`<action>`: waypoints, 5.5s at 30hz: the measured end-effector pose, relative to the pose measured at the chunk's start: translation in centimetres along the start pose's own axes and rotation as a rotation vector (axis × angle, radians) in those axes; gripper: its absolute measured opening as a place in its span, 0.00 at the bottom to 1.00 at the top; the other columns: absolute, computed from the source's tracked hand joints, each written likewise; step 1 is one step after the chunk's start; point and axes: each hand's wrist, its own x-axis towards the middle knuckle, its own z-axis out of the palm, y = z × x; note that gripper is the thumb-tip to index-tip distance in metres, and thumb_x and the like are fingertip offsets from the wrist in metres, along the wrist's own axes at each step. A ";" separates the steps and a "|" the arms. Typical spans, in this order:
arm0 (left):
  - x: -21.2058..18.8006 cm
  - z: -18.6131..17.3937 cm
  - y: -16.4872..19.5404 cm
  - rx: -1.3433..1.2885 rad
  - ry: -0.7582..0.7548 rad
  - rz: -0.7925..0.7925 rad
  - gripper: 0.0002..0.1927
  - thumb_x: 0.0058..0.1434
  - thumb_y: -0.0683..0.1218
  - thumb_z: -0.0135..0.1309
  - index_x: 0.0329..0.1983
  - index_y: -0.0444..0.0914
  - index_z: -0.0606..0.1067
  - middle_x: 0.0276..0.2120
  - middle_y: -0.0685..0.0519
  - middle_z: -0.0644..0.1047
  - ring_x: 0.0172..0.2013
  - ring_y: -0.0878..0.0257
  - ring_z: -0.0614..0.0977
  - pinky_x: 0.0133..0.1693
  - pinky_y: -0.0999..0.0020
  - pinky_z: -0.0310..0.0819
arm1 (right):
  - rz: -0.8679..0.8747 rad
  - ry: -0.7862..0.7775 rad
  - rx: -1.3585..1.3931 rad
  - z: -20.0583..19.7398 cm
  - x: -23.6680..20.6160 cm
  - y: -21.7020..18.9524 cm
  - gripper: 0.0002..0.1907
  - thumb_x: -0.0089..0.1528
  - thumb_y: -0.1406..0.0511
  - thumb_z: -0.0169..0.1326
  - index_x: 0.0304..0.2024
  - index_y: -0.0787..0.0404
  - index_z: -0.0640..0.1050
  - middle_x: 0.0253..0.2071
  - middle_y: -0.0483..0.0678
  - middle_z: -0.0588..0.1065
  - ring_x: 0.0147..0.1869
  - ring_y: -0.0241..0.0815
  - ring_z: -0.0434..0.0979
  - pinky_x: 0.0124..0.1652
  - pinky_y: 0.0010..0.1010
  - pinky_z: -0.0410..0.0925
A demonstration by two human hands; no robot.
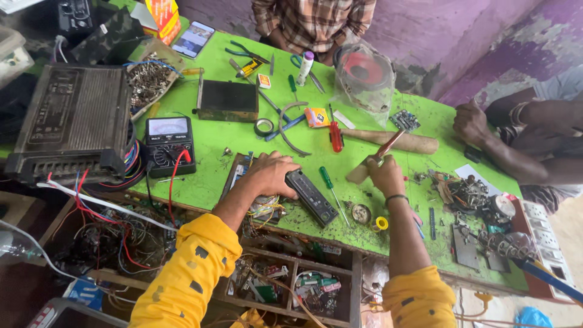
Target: The person uses a soldering iron to work on a small electronic device, then switches to a screwdriver to remove screws from a remote control. They separate the remote's casing and place the screwdriver on the table.
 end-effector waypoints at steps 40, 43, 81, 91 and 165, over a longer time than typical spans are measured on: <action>0.7 2.1 -1.3 -0.082 0.002 0.010 0.50 0.36 0.65 0.72 0.64 0.49 0.70 0.62 0.57 0.74 0.61 0.55 0.71 0.61 0.55 0.60 | -0.441 0.327 0.399 -1.6 -13.3 -5.1 0.28 0.67 0.70 0.59 0.68 0.69 0.66 0.40 0.51 0.80 0.40 0.38 0.83 0.40 0.27 0.74; 0.7 2.1 -1.3 -0.084 -0.001 0.014 0.49 0.36 0.65 0.72 0.64 0.49 0.70 0.62 0.57 0.74 0.61 0.55 0.71 0.62 0.55 0.61 | -0.409 0.318 0.420 -1.5 -13.3 -4.7 0.28 0.67 0.70 0.59 0.68 0.69 0.66 0.39 0.51 0.80 0.39 0.38 0.83 0.39 0.27 0.73; 0.6 1.8 -1.0 -0.039 -0.026 0.002 0.54 0.37 0.68 0.71 0.68 0.46 0.69 0.64 0.53 0.73 0.62 0.54 0.71 0.62 0.53 0.61 | -0.447 0.462 0.415 -2.0 -12.2 -8.6 0.10 0.67 0.69 0.60 0.49 0.67 0.82 0.39 0.52 0.77 0.46 0.46 0.75 0.47 0.34 0.70; 0.7 2.4 -1.5 -0.065 0.001 0.017 0.54 0.36 0.67 0.71 0.67 0.47 0.70 0.63 0.53 0.73 0.63 0.54 0.70 0.62 0.54 0.60 | -0.484 0.379 0.520 -3.0 -12.8 -8.6 0.10 0.69 0.71 0.56 0.53 0.66 0.80 0.45 0.51 0.80 0.48 0.39 0.80 0.49 0.29 0.72; -15.1 5.0 10.3 -2.492 0.626 -0.074 0.17 0.73 0.58 0.41 0.38 0.43 0.70 0.19 0.61 0.59 0.15 0.70 0.56 0.19 0.72 0.49 | 0.476 -0.249 1.953 2.6 -29.4 -0.2 0.18 0.73 0.54 0.48 0.35 0.59 0.73 0.31 0.46 0.71 0.30 0.37 0.70 0.23 0.26 0.63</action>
